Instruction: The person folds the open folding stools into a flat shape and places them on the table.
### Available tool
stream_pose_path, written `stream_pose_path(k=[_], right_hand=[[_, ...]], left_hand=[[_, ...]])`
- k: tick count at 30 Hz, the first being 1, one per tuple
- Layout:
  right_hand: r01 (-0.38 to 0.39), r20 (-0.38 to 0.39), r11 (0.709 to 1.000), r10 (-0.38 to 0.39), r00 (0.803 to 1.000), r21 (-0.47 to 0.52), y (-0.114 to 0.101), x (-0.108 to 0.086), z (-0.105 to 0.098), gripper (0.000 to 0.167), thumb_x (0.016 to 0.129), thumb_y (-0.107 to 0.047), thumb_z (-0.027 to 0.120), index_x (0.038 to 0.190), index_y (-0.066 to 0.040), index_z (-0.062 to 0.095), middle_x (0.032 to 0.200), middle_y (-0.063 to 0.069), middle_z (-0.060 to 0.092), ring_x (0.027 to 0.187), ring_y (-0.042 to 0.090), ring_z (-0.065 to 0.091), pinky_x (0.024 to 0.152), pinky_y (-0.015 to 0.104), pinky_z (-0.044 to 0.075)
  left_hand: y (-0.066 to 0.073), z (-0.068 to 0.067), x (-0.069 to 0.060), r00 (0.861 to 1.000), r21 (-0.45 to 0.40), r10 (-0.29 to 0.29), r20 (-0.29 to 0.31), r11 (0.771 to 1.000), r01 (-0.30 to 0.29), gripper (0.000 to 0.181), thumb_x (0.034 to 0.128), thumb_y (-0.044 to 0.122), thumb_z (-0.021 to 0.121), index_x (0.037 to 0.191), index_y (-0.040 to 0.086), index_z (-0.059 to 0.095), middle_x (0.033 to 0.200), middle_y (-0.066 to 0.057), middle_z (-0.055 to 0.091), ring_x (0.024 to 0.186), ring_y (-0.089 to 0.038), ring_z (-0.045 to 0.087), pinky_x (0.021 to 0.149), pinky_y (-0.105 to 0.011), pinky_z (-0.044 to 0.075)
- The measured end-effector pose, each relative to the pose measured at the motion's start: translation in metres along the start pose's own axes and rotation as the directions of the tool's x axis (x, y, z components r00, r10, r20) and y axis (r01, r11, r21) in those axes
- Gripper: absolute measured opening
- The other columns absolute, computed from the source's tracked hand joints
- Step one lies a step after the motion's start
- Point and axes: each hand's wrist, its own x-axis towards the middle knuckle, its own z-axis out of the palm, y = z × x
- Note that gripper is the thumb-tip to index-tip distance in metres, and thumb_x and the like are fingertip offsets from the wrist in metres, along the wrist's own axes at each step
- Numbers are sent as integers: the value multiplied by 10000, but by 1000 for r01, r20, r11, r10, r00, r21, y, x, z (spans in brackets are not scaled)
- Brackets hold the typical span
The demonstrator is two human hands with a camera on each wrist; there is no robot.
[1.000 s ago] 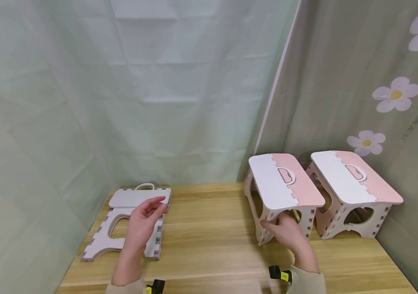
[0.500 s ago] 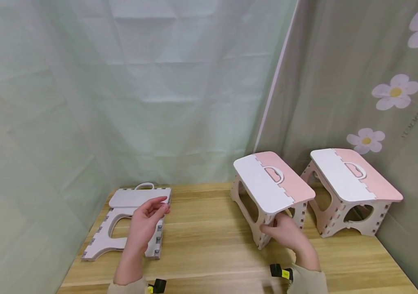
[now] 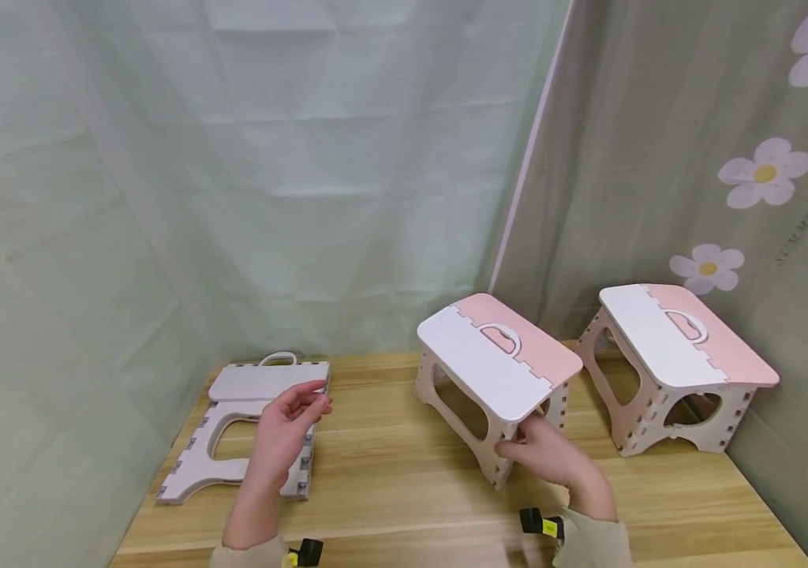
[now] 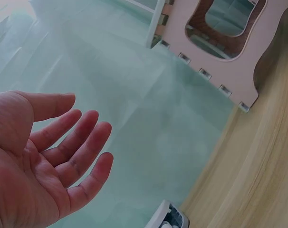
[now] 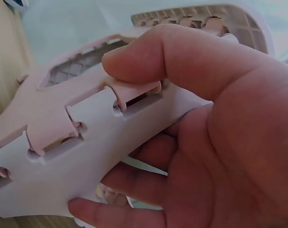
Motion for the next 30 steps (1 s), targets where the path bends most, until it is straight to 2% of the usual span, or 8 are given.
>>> stream_pose_path(k=[2,4,9,11,16,21,26,30], right_hand=[[7,32,1000,-7,999,7,-1,1,1,503,951,-182,743,1377,26,574,971,57,598,801,199,538,663,327,463],[12,52,1000,-13,999,23,-2,1,2,510,973,-187,721,1401,38,558,1021,81,603,844,212,546,711,345,477],[-25,50,998,22,999,50,-6,2,5,584,993,-201,697,1472,77,511,1399,193,591,1201,299,559,1013,485,479],[-42,48,998,39,998,54,-7,2,6,581,999,-208,689,1471,83,515,1450,212,576,1272,323,545,1067,521,455],[-34,73,995,28,997,92,-6,3,7,626,1028,-198,657,1538,90,435,1539,255,503,1368,368,490,1116,563,405],[-21,85,993,12,996,113,-6,3,8,696,1042,-194,644,1605,74,336,1630,276,395,1451,390,405,1151,582,355],[-11,73,995,4,997,100,-4,5,9,658,1016,-195,656,1576,49,413,1594,241,456,1426,373,436,1134,568,385],[15,70,996,-21,997,89,-1,7,9,573,996,-183,649,1501,52,516,1504,223,552,1344,357,510,1081,507,444]], left_hand=[[-1,0,0,1000,9,-10,4,1000,10,322,1060,106,693,1370,21,671,1138,-173,705,982,-173,720,903,-230,554],[-2,0,1,1000,17,-16,7,1000,16,326,1063,115,690,1377,29,669,1140,-164,708,990,-179,721,907,-231,554],[-3,1,3,1000,31,-27,6,999,27,330,1063,128,694,1380,38,670,1152,-175,715,996,-183,727,907,-240,555],[-3,1,3,999,33,-31,6,999,31,331,1061,126,697,1380,42,671,1153,-176,716,994,-180,727,904,-241,555],[-6,5,3,1000,20,-28,10,999,28,336,1052,106,705,1380,43,672,1135,-164,716,975,-163,722,884,-233,557],[-15,22,4,997,60,11,74,998,-15,418,1032,87,726,1435,33,630,1198,-175,721,1057,-219,703,903,-255,543],[-23,41,3,991,135,-5,131,991,-13,563,997,103,770,1511,36,550,1304,-174,688,1213,-325,648,959,-380,542],[-30,49,2,987,144,-22,161,990,-2,637,985,104,782,1544,5,494,1386,-227,630,1302,-413,596,1004,-508,539]])
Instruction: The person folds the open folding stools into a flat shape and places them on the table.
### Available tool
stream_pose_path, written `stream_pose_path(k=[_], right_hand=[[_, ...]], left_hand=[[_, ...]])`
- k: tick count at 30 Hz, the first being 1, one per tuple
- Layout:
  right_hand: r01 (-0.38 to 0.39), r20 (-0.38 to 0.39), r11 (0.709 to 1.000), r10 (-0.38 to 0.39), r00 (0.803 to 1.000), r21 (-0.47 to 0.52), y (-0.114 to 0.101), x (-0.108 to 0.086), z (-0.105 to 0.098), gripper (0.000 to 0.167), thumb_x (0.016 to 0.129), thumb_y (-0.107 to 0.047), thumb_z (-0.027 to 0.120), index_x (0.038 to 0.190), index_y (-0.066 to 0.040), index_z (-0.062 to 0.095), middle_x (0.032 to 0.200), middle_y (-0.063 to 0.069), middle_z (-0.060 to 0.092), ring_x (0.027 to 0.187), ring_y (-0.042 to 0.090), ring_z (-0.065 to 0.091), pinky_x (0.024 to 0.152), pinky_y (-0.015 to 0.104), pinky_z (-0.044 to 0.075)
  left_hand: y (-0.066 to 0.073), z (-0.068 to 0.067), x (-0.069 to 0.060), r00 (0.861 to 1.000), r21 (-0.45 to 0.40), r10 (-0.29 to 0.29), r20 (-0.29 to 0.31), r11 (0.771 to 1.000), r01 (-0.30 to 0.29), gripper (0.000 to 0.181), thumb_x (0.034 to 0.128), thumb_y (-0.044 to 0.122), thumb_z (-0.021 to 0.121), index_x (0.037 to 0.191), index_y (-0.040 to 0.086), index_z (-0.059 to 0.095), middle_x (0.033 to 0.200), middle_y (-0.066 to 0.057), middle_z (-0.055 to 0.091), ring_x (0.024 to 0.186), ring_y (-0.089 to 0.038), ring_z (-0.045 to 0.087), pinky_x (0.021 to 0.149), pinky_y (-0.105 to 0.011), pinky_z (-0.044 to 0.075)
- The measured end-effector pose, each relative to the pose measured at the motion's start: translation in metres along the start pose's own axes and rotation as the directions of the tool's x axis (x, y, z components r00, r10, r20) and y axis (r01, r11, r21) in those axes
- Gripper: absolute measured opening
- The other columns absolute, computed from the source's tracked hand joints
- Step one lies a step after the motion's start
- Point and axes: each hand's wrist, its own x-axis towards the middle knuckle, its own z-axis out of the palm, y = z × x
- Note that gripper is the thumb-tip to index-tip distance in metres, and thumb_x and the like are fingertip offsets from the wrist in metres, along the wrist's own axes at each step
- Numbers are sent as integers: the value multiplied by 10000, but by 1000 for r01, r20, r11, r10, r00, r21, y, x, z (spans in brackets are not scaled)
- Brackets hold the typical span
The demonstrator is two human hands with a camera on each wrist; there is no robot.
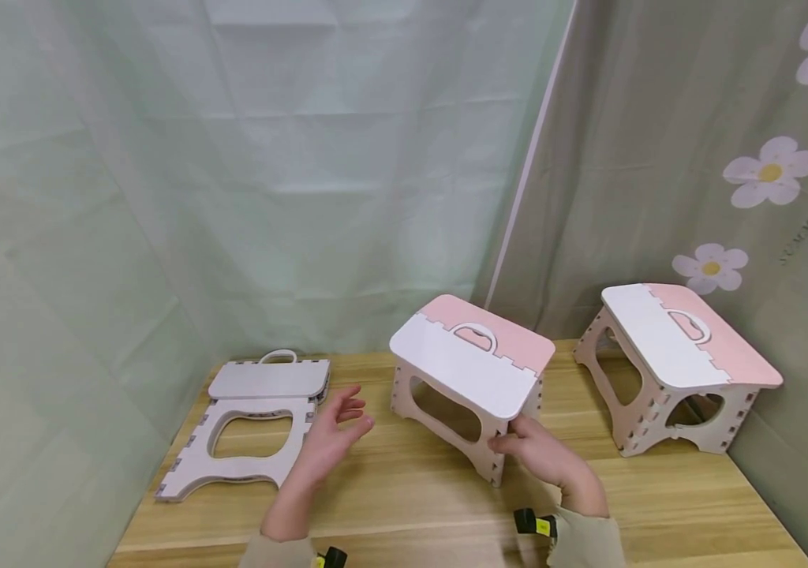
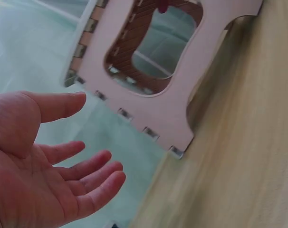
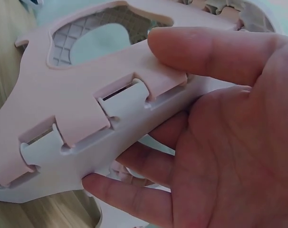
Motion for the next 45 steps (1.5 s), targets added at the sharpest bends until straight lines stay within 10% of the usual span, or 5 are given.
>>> stream_pose_path(k=[45], right_hand=[[-55,143,989,35,989,134,-3,-6,-1,701,1039,-186,641,1648,-10,343,1696,282,281,1534,525,262,1127,591,373]], left_hand=[[-5,12,-1,991,44,-5,135,999,-1,767,940,227,850,1573,5,479,1602,-212,492,1501,-409,421,1139,-616,416]])
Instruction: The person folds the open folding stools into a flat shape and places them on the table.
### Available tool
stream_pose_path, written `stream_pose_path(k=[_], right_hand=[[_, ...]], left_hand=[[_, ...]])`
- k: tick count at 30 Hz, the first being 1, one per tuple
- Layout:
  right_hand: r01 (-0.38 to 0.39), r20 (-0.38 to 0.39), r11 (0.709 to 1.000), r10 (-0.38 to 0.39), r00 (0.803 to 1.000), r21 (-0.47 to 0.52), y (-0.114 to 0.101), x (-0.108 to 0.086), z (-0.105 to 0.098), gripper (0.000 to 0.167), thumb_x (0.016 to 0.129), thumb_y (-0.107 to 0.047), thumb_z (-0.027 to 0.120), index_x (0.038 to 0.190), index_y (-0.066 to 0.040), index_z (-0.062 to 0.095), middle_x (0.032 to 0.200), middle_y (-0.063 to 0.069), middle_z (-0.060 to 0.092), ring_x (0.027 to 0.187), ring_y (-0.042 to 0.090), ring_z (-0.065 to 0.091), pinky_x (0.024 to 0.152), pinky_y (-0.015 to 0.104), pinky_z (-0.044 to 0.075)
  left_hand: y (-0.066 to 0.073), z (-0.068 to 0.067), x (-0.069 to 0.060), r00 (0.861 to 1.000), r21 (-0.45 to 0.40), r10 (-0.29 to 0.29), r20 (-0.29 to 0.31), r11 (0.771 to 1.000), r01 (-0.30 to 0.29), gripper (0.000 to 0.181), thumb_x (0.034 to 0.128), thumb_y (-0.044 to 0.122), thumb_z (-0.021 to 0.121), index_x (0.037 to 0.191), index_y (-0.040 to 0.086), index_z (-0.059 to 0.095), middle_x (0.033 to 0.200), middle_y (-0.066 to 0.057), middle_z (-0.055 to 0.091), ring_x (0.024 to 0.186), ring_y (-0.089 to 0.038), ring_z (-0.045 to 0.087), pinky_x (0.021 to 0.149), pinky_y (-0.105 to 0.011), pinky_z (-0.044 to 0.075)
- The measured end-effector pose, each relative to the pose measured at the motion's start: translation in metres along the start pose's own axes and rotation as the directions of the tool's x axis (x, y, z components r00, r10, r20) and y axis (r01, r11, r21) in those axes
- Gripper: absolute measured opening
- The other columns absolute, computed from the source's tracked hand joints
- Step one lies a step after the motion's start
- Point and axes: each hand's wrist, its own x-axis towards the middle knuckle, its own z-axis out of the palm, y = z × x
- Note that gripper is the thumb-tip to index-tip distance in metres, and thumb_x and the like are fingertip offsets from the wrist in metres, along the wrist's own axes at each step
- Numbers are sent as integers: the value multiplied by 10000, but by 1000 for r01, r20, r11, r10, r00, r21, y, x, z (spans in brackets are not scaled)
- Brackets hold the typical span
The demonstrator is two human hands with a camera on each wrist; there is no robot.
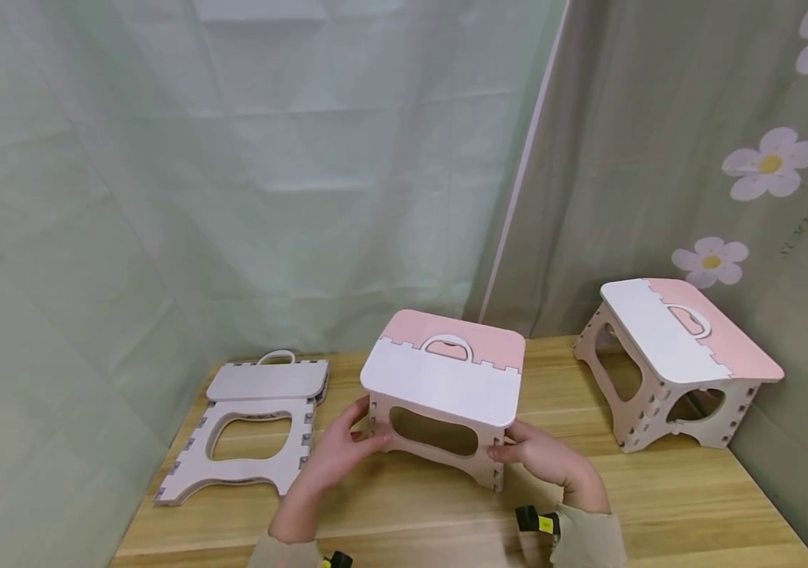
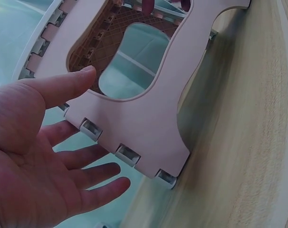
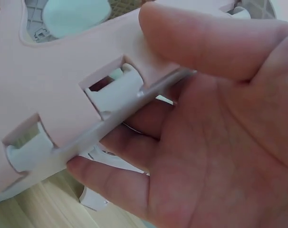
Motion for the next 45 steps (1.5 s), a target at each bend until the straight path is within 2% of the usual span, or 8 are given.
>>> stream_pose_path(k=[9,14,21,24,29,34,40,45], right_hand=[[92,-9,995,-93,996,-43,6,4,1,703,1080,-180,629,1658,-4,269,1667,291,316,1496,481,310,1117,604,382],[77,-23,996,-78,997,-51,7,5,2,707,1091,-204,622,1668,-19,258,1695,274,279,1538,494,249,1165,654,325],[-3,-134,994,-12,991,-110,7,8,4,753,1106,-295,606,1689,-15,219,1723,273,219,1574,500,175,1212,693,211],[-32,-176,990,6,984,-141,9,12,7,712,1109,-289,604,1669,2,275,1676,275,337,1540,485,296,1201,664,274],[-33,-193,987,1,981,-159,16,20,12,637,1070,-205,670,1595,8,378,1470,228,580,1348,383,531,1091,573,428],[-55,-224,989,23,974,-140,17,24,17,601,999,-173,760,1493,13,473,1363,188,642,1224,325,583,1019,524,465],[-99,-288,986,56,956,-137,13,26,20,547,940,-136,820,1406,-10,563,1299,143,681,1157,296,606,993,525,476],[-134,-343,984,86,936,-118,14,27,24,569,885,-128,873,1369,-13,597,1273,125,692,1153,303,607,1014,556,463]], left_hand=[[1,-2,-1,1000,-12,6,-5,1000,-6,683,920,212,868,1484,5,542,1523,-202,563,1447,-410,484,1119,-615,437],[0,-1,0,1000,-10,9,10,1000,-9,754,915,192,871,1527,-7,479,1520,-205,555,1416,-413,507,1105,-592,462],[-2,1,0,1000,26,4,14,1000,-5,862,922,224,869,1603,-22,399,1565,-231,506,1415,-429,498,1092,-595,475],[-3,1,0,1000,15,10,4,1000,-10,808,920,208,869,1576,-6,448,1530,-203,542,1399,-413,511,1091,-608,469],[-6,2,-1,1000,27,17,-2,999,-17,713,910,213,875,1493,8,519,1477,-171,579,1376,-415,530,1088,-618,465],[-11,5,-1,999,83,38,29,996,-41,814,901,218,874,1538,-18,425,1489,-238,550,1357,-465,548,1100,-610,460],[-15,7,1,994,129,79,69,988,-88,998,902,245,886,1659,44,266,1544,-222,521,1333,-412,578,1076,-574,478],[-18,9,1,995,189,71,75,978,-84,952,885,281,899,1606,-9,350,1467,-228,586,1285,-375,603,1057,-572,484]])
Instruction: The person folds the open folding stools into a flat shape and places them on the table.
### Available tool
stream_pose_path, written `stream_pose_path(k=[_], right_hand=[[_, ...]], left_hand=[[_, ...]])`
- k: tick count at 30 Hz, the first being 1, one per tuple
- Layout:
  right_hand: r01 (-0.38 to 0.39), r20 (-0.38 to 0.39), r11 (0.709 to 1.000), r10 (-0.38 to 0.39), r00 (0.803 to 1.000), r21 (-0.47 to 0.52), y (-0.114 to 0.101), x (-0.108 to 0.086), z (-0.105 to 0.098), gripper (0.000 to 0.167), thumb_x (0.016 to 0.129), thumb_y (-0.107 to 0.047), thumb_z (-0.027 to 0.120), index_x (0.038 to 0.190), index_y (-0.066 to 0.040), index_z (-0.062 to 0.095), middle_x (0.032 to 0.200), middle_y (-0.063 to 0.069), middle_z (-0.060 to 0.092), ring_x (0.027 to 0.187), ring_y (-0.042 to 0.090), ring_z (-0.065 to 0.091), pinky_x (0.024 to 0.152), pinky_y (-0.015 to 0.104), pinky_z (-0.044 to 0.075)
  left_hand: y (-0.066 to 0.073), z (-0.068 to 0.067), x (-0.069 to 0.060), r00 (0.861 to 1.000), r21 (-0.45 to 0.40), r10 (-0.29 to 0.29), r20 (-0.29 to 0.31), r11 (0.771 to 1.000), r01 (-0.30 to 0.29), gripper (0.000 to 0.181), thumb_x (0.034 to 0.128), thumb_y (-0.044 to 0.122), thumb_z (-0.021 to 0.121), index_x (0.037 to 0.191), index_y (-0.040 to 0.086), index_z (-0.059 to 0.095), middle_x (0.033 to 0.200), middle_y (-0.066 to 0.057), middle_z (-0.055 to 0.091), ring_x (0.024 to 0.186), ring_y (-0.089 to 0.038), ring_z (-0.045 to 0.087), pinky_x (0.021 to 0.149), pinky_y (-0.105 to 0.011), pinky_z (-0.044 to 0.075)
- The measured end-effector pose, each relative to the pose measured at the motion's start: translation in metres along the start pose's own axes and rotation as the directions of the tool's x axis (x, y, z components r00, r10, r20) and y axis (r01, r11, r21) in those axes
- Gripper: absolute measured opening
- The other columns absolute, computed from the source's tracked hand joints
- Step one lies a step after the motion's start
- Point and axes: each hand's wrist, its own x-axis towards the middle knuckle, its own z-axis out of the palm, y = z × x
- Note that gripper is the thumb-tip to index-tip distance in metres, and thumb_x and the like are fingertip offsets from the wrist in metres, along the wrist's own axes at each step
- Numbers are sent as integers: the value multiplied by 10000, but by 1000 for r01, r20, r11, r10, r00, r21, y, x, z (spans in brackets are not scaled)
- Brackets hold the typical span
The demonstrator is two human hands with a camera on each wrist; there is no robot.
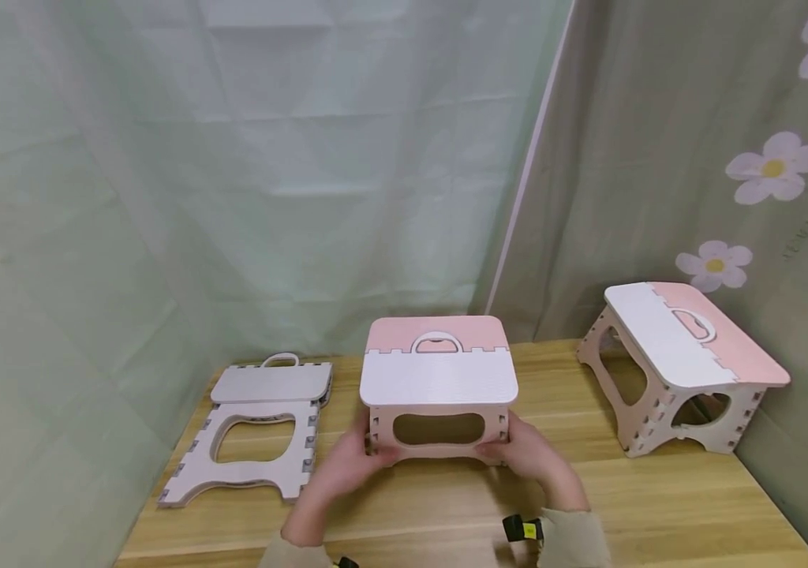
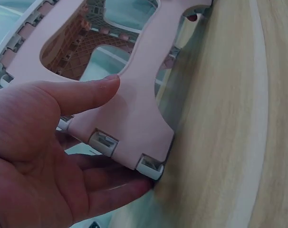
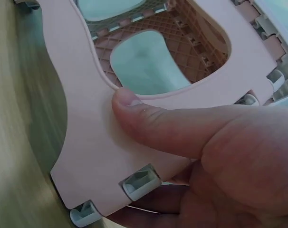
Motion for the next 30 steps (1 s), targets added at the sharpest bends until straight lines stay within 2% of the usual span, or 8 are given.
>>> stream_pose_path(k=[4,7,11,16,21,30], right_hand=[[-13,-40,999,11,999,-42,3,-5,2,604,864,-163,899,1359,-6,590,1251,133,701,1159,330,620,1024,601,462],[-10,-54,996,5,999,-83,3,-6,3,621,871,-206,901,1363,4,584,1257,153,703,1172,350,630,1021,618,465],[-5,-55,996,0,998,-88,3,-3,5,671,865,-223,908,1395,14,572,1289,172,696,1201,370,629,1033,627,460],[-7,-61,998,4,998,-56,9,2,7,740,815,-183,947,1408,18,553,1292,162,692,1202,358,623,1062,623,443],[2,-43,1000,-2,999,8,17,5,11,750,786,-134,967,1392,23,553,1284,128,686,1190,319,613,1072,585,432],[12,-11,998,-12,1000,57,24,8,10,714,848,-157,921,1418,18,529,1322,149,669,1226,342,598,1083,610,424]], left_hand=[[-4,4,2,1000,44,-28,14,999,28,836,880,311,892,1504,-52,472,1367,-225,653,1213,-343,632,1041,-561,498],[-5,4,3,998,54,-67,3,996,67,688,871,302,892,1380,-47,588,1227,-172,707,1058,-276,649,946,-495,544],[-5,2,3,993,85,-117,-13,989,117,536,856,315,899,1205,-30,683,1044,-98,718,880,-229,601,811,-424,546],[-7,1,2,992,117,-119,-34,986,122,499,848,338,912,1143,-5,701,997,-74,712,848,-215,589,789,-413,540],[-10,1,0,991,114,-123,-57,985,129,452,841,327,927,1083,8,718,937,-51,707,813,-201,584,761,-397,533],[-8,2,0,990,112,-111,-89,986,120,375,845,323,927,997,35,741,870,-19,706,766,-176,576,720,-381,523]])
